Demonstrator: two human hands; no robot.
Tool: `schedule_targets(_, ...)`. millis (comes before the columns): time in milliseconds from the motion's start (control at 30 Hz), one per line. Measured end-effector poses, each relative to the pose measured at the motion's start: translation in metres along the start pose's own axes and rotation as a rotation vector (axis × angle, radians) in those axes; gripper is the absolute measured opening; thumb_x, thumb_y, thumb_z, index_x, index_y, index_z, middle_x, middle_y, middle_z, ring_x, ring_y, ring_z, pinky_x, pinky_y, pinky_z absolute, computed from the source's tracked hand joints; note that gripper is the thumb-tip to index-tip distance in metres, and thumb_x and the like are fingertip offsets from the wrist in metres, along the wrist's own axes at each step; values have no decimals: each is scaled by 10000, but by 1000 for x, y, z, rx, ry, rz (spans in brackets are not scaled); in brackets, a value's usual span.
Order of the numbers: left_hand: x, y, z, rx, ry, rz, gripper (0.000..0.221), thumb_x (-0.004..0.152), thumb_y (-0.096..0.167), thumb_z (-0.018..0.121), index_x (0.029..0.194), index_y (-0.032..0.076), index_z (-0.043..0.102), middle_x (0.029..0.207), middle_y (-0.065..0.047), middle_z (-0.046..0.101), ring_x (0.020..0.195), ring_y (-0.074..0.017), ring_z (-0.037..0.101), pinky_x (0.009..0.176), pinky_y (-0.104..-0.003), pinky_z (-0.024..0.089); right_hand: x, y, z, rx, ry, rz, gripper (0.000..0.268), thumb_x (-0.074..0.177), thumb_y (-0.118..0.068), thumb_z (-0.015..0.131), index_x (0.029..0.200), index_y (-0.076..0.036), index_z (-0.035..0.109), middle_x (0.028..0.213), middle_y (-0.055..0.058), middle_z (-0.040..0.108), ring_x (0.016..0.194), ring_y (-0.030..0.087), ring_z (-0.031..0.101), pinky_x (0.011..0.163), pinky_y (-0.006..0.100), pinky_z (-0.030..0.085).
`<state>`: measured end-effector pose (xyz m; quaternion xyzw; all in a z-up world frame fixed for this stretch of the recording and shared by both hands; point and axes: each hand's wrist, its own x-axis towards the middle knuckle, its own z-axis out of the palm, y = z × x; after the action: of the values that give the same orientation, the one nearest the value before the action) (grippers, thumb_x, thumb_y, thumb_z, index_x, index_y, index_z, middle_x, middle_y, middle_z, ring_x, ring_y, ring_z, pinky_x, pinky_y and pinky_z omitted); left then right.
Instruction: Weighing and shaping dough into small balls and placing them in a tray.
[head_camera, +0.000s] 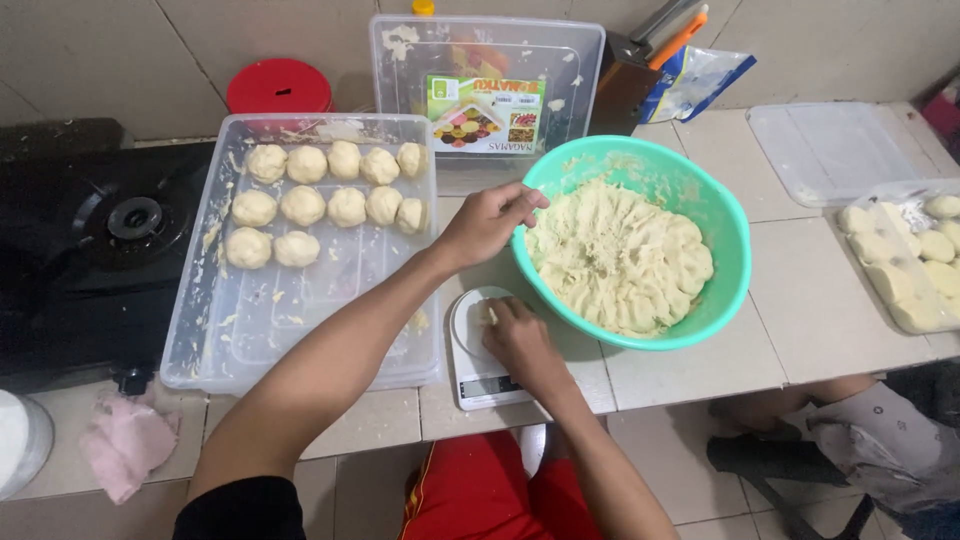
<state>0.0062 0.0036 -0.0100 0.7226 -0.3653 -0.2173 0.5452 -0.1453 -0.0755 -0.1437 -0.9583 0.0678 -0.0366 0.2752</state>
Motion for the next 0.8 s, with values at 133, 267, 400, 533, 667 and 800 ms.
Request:
schedule_targets(133, 0, -2, 2, 21, -30, -4, 449, 1026, 507, 491, 1126, 142, 733, 930, -71, 764, 933, -216, 681, 885, -390, 562, -5, -17, -29, 53, -9, 1, 338, 950, -238, 660, 1255, -94, 671, 1107, 212, 695, 893, 447, 752, 678, 506, 630)
schedule_targets(267, -1, -1, 2, 35, -69, 9, 418, 1017, 488, 510, 1099, 144, 734, 919, -70, 760, 889, -193, 673, 849, -377, 558, -7, -30, -32, -7, -108, -26, 491, 948, -284, 664, 1380, -64, 583, 1226, 270, 635, 1024, 484, 712, 776, 557, 616)
schedule_targets(400, -5, 4, 0, 69, -72, 30, 413, 1028, 465, 499, 1078, 133, 738, 895, -70, 758, 842, -187, 671, 802, -370, 555, -8, -22, -22, -79, -38, -45, 419, 903, -130, 719, 1306, -44, 646, 1130, 222, 679, 967, 400, 744, 735, 461, 632)
schedule_targets(533, 5, -6, 1, 49, -114, 6, 436, 1012, 522, 514, 1063, 157, 746, 871, -56, 756, 803, -158, 681, 766, -323, 570, -19, -46, -63, 50, 192, -199, 342, 877, -184, 762, 1197, -72, 716, 1046, 141, 688, 785, 288, 732, 663, 401, 621)
schedule_targets(667, -5, 9, 7, -135, -216, -116, 722, 925, 739, 427, 1114, 121, 749, 915, -61, 744, 833, -133, 690, 774, -285, 582, -13, -57, -109, 130, 510, -307, 475, 861, -54, 783, 1311, -14, 638, 987, 184, 668, 683, 309, 647, 591, 431, 578)
schedule_targets(800, -9, 16, 4, -201, -313, 2, 513, 906, 563, 695, 1160, 121, 757, 983, -57, 766, 871, -99, 685, 796, -270, 584, 10, -32, -112, -36, 657, -313, 537, 869, -100, 817, 1341, 36, 599, 871, 108, 596, 580, 209, 598, 499, 373, 551)
